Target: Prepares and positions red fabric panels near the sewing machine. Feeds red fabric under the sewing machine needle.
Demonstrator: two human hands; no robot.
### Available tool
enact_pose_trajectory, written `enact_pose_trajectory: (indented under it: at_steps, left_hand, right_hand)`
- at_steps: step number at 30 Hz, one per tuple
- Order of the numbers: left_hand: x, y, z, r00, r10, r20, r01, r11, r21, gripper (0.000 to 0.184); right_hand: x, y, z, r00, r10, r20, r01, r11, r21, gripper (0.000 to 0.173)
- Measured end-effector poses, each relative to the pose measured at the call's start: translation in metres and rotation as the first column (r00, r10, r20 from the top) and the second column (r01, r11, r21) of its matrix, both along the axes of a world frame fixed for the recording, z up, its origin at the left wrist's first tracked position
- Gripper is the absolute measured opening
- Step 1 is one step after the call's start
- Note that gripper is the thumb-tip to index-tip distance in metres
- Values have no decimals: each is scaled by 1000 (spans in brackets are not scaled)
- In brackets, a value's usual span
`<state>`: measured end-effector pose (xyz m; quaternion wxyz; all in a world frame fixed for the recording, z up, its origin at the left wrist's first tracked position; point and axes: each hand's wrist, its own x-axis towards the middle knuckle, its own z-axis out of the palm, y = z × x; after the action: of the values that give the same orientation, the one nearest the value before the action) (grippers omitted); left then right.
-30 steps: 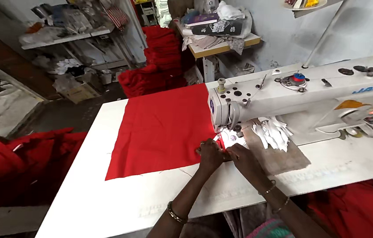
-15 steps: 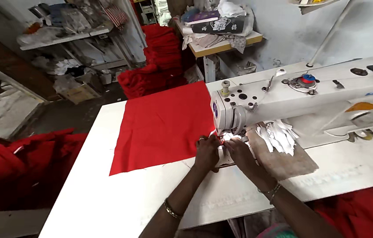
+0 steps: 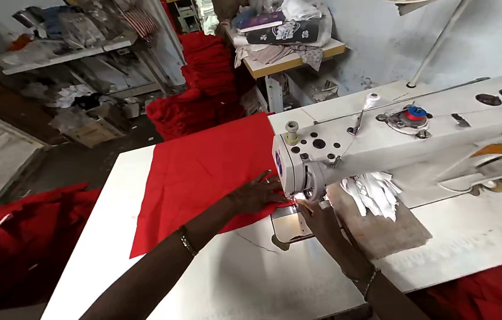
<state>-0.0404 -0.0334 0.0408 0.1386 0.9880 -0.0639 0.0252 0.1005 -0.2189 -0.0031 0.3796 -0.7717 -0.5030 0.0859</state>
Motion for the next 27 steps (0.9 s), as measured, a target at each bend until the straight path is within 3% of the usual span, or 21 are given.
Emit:
enact_pose_trajectory:
  at_steps: [5,8,10,13,17,20,22,25,27]
  left_hand:
    - [-7,0,-12,997,-54,55,54,998,-9,26]
    - [-16,-44,-22,983,173,-61,-179,977,-112,37]
    - [-12,-81,-15,899,397,-188,-422,899,-120,41]
    - [-3,-115,-17,762,626,-166,-644,759,-97,40]
    - [6,-130,-18,656,738,-156,-753,653,-79,38]
    - [12,-136,-15,609,772,-181,-791,609,-64,40]
    - [14,-137,-16,602,781,-163,-797,600,-69,39]
    - [15,-135,-17,602,780,-170,-797,601,-62,39]
    - [16,-135,-15,591,781,-203,-804,590,-71,40]
  right_hand:
    - [0,0,-2,999,-36,-27,38,997,64,15]
    - [3,-4,-1,994,-12,-106,15,999,34,15]
    - [4,-4,-2,996,-9,-93,11,1000,23,16]
    - [2,-2,-4,995,-33,-91,27,997,-68,21]
    - [2,3,-2,997,-9,-72,1,993,-121,22]
    - [14,5,2,991,87,-105,-108,971,-215,27]
    - [26,-7,9,993,119,-17,-120,988,-92,21]
    - [71,-63,40,978,-117,175,87,981,173,24]
    - [129,-109,37,911,-328,252,276,936,220,33]
